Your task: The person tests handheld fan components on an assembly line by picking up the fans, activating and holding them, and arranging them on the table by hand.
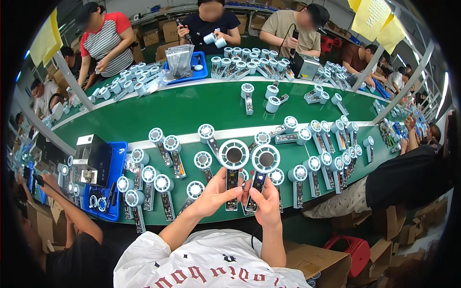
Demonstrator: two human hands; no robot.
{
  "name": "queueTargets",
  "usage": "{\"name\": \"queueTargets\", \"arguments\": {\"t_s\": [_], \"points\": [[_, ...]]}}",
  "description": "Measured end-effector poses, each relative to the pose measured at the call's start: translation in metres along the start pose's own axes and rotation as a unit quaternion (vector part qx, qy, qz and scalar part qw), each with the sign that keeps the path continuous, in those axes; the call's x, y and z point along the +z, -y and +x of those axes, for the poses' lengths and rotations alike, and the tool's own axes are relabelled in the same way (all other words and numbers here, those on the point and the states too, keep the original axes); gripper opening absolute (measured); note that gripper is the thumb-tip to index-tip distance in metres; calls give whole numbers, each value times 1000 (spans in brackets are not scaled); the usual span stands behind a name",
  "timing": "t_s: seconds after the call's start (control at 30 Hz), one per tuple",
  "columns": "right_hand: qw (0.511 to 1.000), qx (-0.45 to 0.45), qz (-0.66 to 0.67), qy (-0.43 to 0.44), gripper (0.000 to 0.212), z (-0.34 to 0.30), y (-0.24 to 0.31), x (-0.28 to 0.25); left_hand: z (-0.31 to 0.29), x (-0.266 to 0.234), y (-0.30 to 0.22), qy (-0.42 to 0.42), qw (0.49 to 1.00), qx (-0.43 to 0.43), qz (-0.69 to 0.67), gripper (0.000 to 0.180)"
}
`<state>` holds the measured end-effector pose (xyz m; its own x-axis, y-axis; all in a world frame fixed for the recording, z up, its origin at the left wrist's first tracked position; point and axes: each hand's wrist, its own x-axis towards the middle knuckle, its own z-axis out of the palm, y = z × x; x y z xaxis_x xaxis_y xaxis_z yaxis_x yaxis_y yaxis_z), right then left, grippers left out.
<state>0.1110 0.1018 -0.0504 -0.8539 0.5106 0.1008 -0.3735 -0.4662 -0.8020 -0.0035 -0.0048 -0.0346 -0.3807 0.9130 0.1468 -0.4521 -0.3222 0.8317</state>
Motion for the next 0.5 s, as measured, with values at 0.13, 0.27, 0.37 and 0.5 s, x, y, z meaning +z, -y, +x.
{"name": "queueTargets", "arguments": {"t_s": [0.13, 0.27, 0.37, 0.5], "points": [[1000, -4, 21, 18, 41, 1, 1, -3, 0, -3, 1, -5, 1000, 4, 10, 47], [998, -7, 43, 34, 39, 1, 1, -6, 0, -2, 0, -3, 1000, 7, 25, 47], [999, 4, 47, 26, 39, 1, 1, -6, 0, 1, -4, 7, 999, 3, 40, 47], [1000, -1, 19, 6, 41, 1, 2, -1, 2, -1, 0, 8, 1000, -6, 20, 47]]}}
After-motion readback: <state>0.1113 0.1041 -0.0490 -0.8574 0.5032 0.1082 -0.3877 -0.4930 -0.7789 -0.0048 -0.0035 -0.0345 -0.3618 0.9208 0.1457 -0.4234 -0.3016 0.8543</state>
